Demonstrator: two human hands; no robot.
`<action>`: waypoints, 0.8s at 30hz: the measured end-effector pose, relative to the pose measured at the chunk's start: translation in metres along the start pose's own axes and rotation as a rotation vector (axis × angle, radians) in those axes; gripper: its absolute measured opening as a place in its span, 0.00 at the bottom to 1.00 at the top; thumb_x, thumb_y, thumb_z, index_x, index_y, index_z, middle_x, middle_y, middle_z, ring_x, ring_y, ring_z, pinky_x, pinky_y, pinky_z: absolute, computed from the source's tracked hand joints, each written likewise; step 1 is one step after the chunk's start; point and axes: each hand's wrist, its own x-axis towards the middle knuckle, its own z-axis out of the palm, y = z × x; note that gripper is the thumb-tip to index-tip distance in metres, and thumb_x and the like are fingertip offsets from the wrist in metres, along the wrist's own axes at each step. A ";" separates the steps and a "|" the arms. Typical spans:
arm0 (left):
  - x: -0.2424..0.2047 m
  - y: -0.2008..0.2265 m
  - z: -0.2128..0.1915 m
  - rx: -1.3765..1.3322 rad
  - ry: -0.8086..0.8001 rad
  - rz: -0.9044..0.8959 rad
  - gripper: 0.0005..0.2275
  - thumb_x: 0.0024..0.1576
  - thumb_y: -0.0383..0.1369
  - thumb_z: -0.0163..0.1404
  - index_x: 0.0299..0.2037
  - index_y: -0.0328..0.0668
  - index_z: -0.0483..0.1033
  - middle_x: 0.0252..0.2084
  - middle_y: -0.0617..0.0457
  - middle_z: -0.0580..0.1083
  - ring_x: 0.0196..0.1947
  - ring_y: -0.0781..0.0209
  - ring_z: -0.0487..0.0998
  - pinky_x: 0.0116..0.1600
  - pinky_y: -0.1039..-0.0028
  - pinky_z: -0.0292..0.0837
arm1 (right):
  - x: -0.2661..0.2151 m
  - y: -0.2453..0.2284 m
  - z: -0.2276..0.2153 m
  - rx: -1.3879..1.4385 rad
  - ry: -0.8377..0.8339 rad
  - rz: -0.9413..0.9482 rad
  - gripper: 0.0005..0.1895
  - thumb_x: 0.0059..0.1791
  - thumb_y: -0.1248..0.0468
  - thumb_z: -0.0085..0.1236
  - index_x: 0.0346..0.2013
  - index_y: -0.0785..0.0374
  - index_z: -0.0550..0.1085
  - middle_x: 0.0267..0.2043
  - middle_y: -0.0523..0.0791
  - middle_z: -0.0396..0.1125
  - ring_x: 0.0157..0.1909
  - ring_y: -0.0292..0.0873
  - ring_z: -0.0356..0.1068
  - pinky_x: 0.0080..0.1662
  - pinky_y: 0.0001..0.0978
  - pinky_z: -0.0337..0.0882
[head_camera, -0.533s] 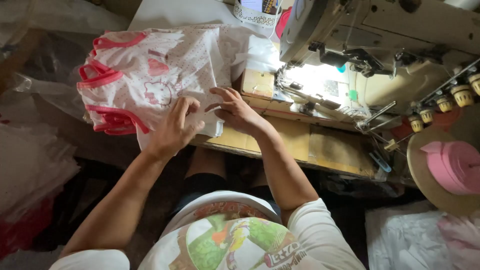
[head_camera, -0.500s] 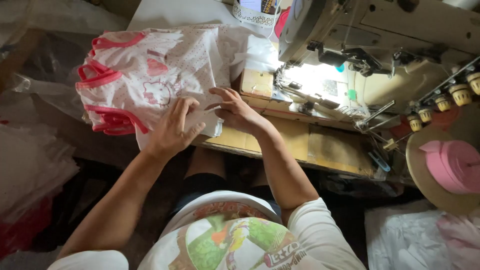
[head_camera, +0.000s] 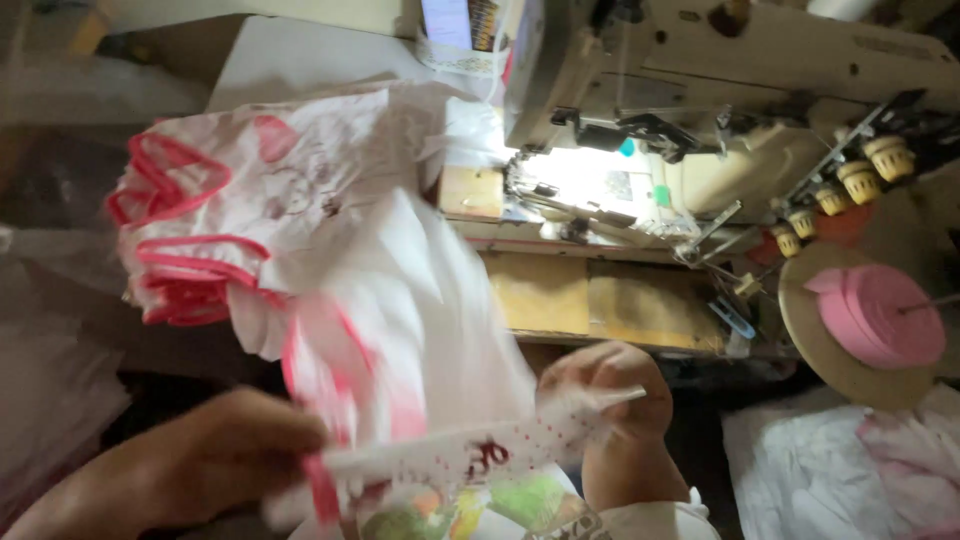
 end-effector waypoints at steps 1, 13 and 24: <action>-0.004 0.012 0.006 0.594 -0.123 0.195 0.06 0.56 0.27 0.56 0.29 0.34 0.81 0.31 0.55 0.79 0.31 0.64 0.75 0.37 0.69 0.73 | -0.018 -0.005 -0.010 0.048 0.122 0.232 0.17 0.57 0.61 0.51 0.54 0.73 0.72 0.54 0.61 0.71 0.56 0.60 0.72 0.54 0.52 0.74; 0.272 0.134 0.055 1.465 0.442 1.115 0.20 0.55 0.39 0.56 0.58 0.69 0.70 0.36 0.59 0.77 0.42 0.53 0.82 0.50 0.60 0.78 | 0.084 0.162 -0.039 -0.152 0.697 0.583 0.14 0.48 0.71 0.58 0.49 0.66 0.77 0.26 0.46 0.69 0.24 0.35 0.68 0.28 0.24 0.65; 0.280 0.135 0.092 1.128 0.238 1.216 0.09 0.57 0.26 0.51 0.46 0.49 0.70 0.25 0.48 0.73 0.30 0.47 0.79 0.41 0.57 0.77 | 0.027 0.192 -0.033 -0.650 0.981 0.405 0.11 0.49 0.73 0.53 0.44 0.58 0.70 0.28 0.42 0.67 0.32 0.33 0.65 0.38 0.26 0.67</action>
